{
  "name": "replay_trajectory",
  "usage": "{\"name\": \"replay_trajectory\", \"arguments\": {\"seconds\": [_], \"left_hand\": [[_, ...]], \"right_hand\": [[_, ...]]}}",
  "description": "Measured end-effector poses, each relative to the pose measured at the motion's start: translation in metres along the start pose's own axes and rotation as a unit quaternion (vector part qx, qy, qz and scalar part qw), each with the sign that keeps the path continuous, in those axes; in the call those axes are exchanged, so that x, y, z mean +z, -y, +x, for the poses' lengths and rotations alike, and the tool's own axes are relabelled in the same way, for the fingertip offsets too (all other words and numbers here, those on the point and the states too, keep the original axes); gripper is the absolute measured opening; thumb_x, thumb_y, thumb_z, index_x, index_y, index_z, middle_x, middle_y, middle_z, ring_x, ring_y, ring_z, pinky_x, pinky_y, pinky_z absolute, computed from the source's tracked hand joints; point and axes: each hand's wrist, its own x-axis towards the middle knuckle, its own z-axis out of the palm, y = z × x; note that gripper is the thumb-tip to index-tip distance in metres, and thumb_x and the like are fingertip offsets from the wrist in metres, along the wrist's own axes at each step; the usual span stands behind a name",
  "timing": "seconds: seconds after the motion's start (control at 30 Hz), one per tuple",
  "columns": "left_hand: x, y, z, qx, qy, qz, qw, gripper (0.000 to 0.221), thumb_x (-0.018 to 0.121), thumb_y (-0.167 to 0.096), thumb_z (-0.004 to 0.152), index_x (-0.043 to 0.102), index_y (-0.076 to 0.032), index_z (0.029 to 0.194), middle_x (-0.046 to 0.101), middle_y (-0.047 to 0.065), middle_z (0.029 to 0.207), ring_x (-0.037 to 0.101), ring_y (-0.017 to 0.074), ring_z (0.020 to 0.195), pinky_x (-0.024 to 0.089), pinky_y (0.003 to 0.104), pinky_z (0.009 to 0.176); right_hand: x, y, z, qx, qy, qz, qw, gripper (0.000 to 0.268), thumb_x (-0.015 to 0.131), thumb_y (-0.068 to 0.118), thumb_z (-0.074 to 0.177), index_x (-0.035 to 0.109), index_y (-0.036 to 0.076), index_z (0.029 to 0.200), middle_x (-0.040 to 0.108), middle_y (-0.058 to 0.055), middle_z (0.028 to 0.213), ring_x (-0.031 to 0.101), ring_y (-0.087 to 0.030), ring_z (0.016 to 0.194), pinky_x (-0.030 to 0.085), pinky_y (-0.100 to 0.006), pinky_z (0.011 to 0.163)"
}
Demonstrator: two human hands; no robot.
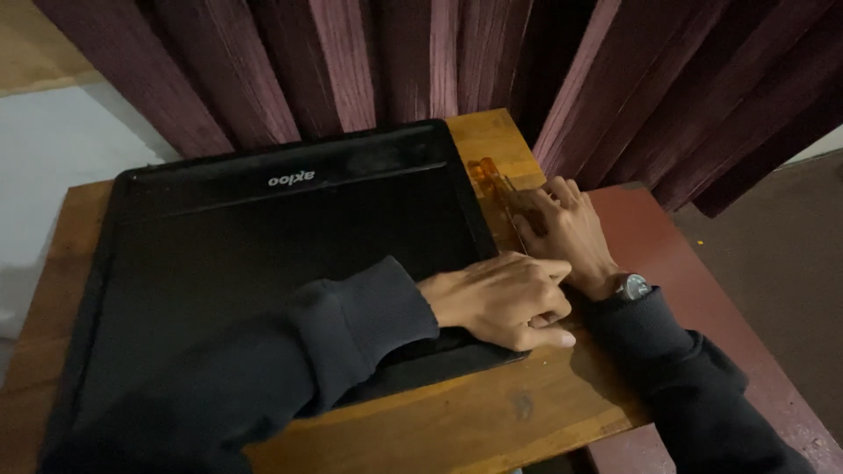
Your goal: Disassembling a computer monitor by removing screws and prying off the front bezel
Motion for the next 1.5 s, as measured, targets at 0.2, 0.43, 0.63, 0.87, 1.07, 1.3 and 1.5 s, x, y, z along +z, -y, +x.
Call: {"name": "replay_trajectory", "arguments": {"seconds": [0.2, 0.43, 0.63, 0.87, 1.07, 1.3, 1.5], "left_hand": [[-0.021, -0.027, -0.024, 0.033, -0.041, 0.093, 0.994, 0.042, 0.049, -0.047, 0.097, 0.057, -0.009, 0.081, 0.055, 0.006, 0.077, 0.057, 0.0304, 0.102, 0.044, 0.047, 0.088], [-0.087, -0.116, -0.128, -0.136, -0.029, 0.207, 0.969, 0.033, 0.069, -0.038, 0.092, 0.059, -0.01, 0.106, 0.062, 0.009, 0.104, 0.057, 0.0293, 0.1, 0.042, 0.044, 0.089], [-0.118, -0.165, -0.257, -0.328, -0.049, 0.171, 0.928, 0.033, 0.072, -0.039, 0.093, 0.056, -0.013, 0.104, 0.06, 0.007, 0.103, 0.057, 0.0284, 0.101, 0.042, 0.042, 0.092], [-0.062, -0.198, -0.368, -0.515, 0.019, 0.254, 0.818, 0.065, 0.088, -0.059, 0.076, 0.056, -0.018, 0.115, 0.055, 0.002, 0.108, 0.057, 0.0242, 0.101, 0.046, 0.042, 0.087], [-0.029, -0.198, -0.374, -0.465, -0.098, 0.34, 0.811, 0.059, 0.08, -0.057, 0.084, 0.06, -0.012, 0.116, 0.054, 0.007, 0.113, 0.054, 0.027, 0.104, 0.045, 0.042, 0.088], [-0.017, -0.185, -0.37, -0.407, -0.207, 0.341, 0.822, 0.042, 0.074, -0.043, 0.096, 0.062, -0.006, 0.11, 0.056, 0.01, 0.109, 0.054, 0.0275, 0.1, 0.046, 0.04, 0.088], [-0.017, -0.181, -0.37, -0.405, -0.224, 0.327, 0.824, 0.043, 0.078, -0.045, 0.092, 0.057, -0.009, 0.103, 0.054, 0.005, 0.104, 0.051, 0.0253, 0.095, 0.044, 0.04, 0.082]], "right_hand": [[-0.028, 0.008, 0.005, -0.065, -0.01, -0.081, 0.995, 0.026, 0.073, 0.033, 0.095, 0.068, 0.008, 0.099, 0.056, -0.011, 0.098, 0.055, -0.029, 0.089, 0.05, -0.037, 0.083], [-0.124, 0.109, 0.008, -0.06, -0.035, 0.261, 0.963, 0.007, 0.07, 0.007, 0.1, 0.071, 0.0, 0.098, 0.068, -0.012, 0.099, 0.065, -0.025, 0.093, 0.051, -0.036, 0.089], [-0.146, 0.199, 0.009, -0.208, 0.209, 0.295, 0.909, 0.046, 0.077, 0.033, 0.088, 0.066, 0.009, 0.125, 0.064, -0.009, 0.118, 0.067, -0.026, 0.106, 0.055, -0.039, 0.093], [-0.111, 0.252, 0.02, -0.329, 0.202, 0.2, 0.9, 0.042, 0.072, 0.016, 0.087, 0.061, -0.001, 0.124, 0.057, -0.015, 0.114, 0.058, -0.035, 0.108, 0.051, -0.043, 0.094], [-0.12, 0.254, 0.052, -0.12, 0.467, 0.194, 0.855, 0.039, 0.08, 0.036, 0.084, 0.063, 0.027, 0.117, 0.066, 0.008, 0.117, 0.071, -0.009, 0.103, 0.059, -0.026, 0.089], [-0.125, 0.265, 0.076, -0.112, 0.545, 0.135, 0.82, 0.039, 0.087, 0.038, 0.081, 0.064, 0.03, 0.112, 0.068, 0.014, 0.11, 0.068, -0.004, 0.102, 0.06, -0.021, 0.085], [-0.115, 0.26, 0.085, -0.098, 0.558, 0.149, 0.81, 0.036, 0.092, 0.026, 0.074, 0.07, 0.029, 0.103, 0.067, 0.012, 0.089, 0.064, -0.004, 0.077, 0.059, -0.02, 0.068]]}}
